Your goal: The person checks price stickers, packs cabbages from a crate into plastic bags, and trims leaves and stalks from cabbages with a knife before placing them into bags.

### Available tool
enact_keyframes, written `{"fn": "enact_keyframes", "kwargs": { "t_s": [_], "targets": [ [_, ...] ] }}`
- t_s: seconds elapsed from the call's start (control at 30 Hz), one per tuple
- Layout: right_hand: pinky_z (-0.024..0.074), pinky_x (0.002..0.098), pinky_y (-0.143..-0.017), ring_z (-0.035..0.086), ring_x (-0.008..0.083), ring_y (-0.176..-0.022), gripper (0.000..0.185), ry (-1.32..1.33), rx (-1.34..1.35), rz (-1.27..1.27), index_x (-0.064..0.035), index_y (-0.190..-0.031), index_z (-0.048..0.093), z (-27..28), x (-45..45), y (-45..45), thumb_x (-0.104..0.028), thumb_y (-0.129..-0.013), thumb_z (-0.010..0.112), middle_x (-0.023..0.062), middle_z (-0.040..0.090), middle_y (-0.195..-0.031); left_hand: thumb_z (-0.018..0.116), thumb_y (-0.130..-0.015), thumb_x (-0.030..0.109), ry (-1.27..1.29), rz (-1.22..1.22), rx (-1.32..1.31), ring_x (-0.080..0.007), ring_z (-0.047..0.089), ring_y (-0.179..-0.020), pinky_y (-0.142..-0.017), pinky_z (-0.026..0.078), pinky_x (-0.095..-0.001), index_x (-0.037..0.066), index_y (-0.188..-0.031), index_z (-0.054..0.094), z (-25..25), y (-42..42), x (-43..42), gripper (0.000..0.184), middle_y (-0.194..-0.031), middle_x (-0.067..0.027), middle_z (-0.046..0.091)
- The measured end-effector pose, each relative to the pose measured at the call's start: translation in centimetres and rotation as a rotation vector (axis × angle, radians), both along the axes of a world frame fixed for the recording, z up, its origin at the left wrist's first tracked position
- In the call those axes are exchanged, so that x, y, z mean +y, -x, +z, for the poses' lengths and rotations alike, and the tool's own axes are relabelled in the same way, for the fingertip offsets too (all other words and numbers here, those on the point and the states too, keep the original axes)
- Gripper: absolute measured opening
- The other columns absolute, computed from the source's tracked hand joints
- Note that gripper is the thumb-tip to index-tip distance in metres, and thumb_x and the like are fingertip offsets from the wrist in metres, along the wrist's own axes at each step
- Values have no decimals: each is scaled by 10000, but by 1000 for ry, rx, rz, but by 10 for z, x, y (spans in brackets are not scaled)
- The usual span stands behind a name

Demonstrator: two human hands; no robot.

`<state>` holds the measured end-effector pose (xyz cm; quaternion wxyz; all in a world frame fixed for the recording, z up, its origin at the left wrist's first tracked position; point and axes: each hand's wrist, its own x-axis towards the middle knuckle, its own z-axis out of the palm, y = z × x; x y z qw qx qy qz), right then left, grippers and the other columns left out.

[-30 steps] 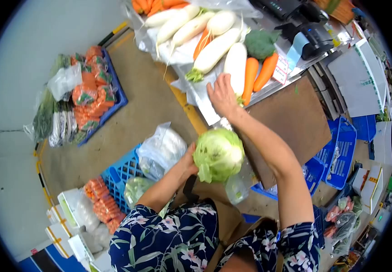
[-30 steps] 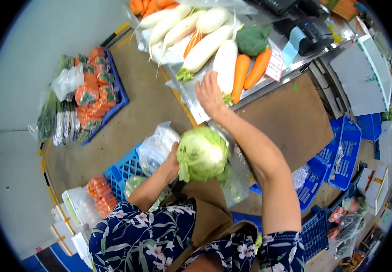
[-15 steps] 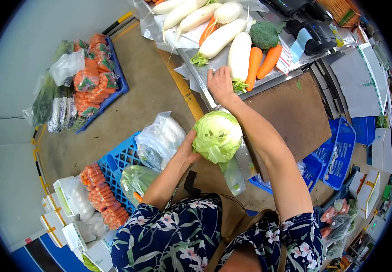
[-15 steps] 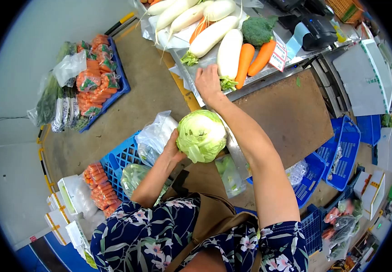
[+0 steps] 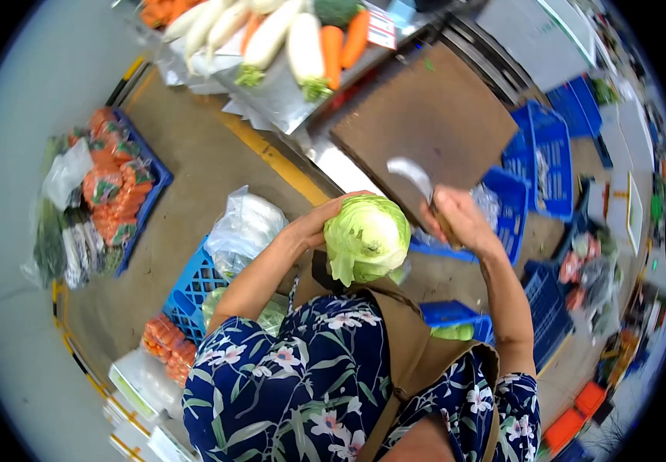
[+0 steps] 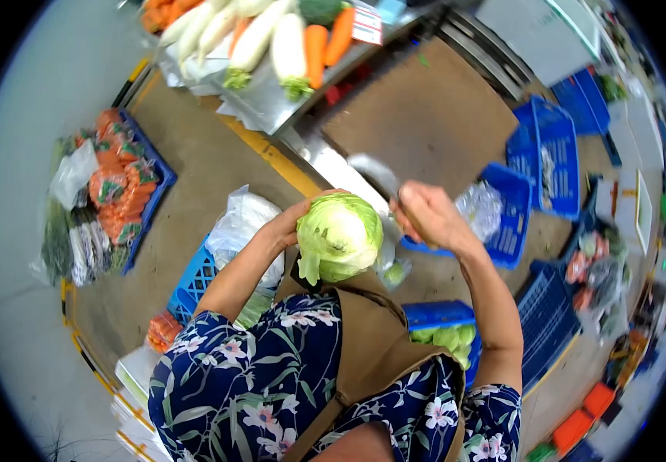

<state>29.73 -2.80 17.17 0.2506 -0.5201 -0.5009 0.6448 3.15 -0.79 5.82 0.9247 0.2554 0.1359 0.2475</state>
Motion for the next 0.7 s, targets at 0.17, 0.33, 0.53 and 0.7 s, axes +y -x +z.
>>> {"fn": "enact_keyframes", "kwargs": {
  "t_s": [0.17, 0.33, 0.53, 0.7],
  "targets": [
    [395, 344, -478, 493, 204, -457, 451, -156, -264, -40, -25, -703, 511, -20, -121, -36, -360, -988, 413, 79, 487, -524, 569, -890, 470, 70, -301, 35, -199, 465, -1234, -1054, 375, -350, 41, -1369, 382, -30, -62, -43, 669, -1346, -94, 471],
    [409, 474, -548, 541, 399, -571, 411, -468, -754, -85, -21, -728, 557, -11, -174, -54, -332, -967, 433, 213, 540, -580, 513, -914, 491, -27, -648, 38, -200, 494, -1207, -1043, 392, -355, 26, -1335, 430, 3, -129, -44, 632, -1316, -108, 503],
    [428, 512, -563, 546, 447, -601, 432, -381, -790, -233, -13, -739, 561, -22, -235, -62, -339, -979, 410, 233, 553, -605, 579, -848, 548, -260, -873, 134, -223, 477, -1234, -1060, 371, -368, 7, -1337, 429, 20, -176, -54, 745, -1337, -132, 488],
    [427, 523, -606, 541, 471, -664, 433, -315, -622, -424, 19, -760, 563, -28, -274, -47, -313, -983, 396, 265, 548, -651, 558, -869, 507, -249, -949, 196, -226, 499, -1210, -1049, 383, -371, 8, -1323, 446, 24, -190, -64, 684, -1306, -138, 515]
  ]
}}
